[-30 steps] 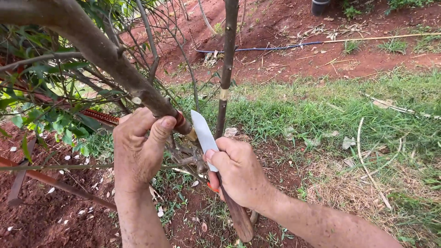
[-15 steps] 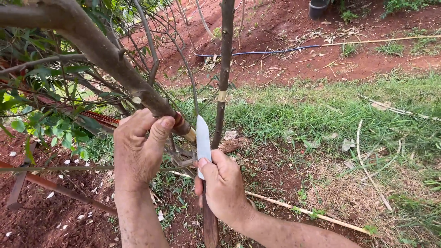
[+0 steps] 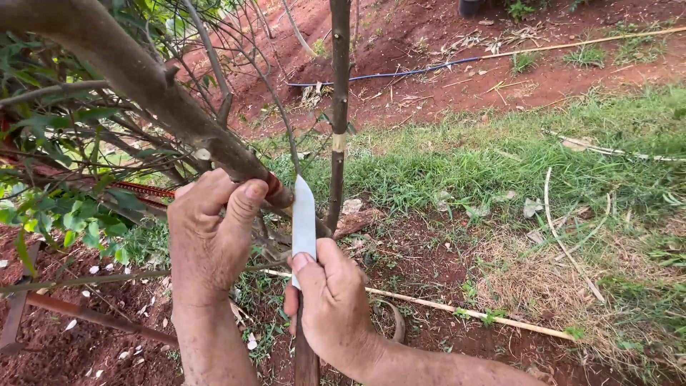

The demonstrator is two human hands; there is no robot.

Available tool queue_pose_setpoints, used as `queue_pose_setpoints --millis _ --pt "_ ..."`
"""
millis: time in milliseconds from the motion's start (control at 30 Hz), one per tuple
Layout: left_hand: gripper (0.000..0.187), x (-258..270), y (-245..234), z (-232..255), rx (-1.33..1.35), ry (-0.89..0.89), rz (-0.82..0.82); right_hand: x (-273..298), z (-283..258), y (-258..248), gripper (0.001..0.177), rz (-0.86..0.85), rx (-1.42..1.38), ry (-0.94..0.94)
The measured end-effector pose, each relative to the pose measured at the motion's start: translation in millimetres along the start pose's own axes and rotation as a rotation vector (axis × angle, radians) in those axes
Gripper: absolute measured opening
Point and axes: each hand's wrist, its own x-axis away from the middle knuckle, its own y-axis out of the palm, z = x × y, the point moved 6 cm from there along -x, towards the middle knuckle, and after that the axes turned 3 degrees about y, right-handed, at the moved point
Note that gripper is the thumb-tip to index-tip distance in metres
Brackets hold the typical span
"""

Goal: Scraping the bark off a tree branch using a knife, likely for air layering.

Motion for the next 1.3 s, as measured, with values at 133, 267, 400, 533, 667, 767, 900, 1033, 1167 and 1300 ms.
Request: queue_pose_setpoints --millis 133,267,400,533,667,767,900,1033,1167,1300 --pt "0.041 2.6 -1.9 -15.5 -0.074 0.039 -0.009 -3.4 27.2 2.9 0.021 0.038 -0.070 0.029" --pt "0.035 2.1 -6.7 -10.6 -0.010 0.070 -0.043 14.0 8.4 14.3 0.021 0.121 0.001 -0.054" --pt "0.042 0.3 -11.0 -15.5 -0.014 0.048 -0.095 17.2 -0.7 29.6 0.020 0.202 0.004 -0.067" --pt "0.042 -5.5 -18.0 -13.9 -0.032 0.152 -0.055 12.3 13.3 31.0 0.021 0.240 -0.088 0.028" --pt "0.036 -0.2 -21.1 -12.1 0.025 0.210 -0.074 28.8 5.9 27.4 0.019 0.169 -0.159 -0.100" --pt "0.027 -1.6 -23.8 -18.2 0.043 0.253 -0.139 32.4 19.3 -0.8 0.019 0.108 -0.061 -0.257" --pt "0.020 -5.0 -24.5 -19.2 0.105 0.274 -0.242 24.0 20.2 -47.7 0.017 -0.050 0.523 -0.680" --pt "0.017 -4.6 -17.8 -31.9 0.063 0.219 -0.269 9.3 -22.0 -63.4 0.018 0.253 1.265 -1.166" --pt "0.013 -4.4 -14.5 -32.6 0.055 0.324 -0.189 11.8 -59.6 -43.6 0.026 0.421 1.806 -1.449" --pt "0.023 -6.5 -15.6 -33.2 0.094 0.262 -0.215 19.0 -74.5 -32.2 0.030 0.550 2.012 -1.599"
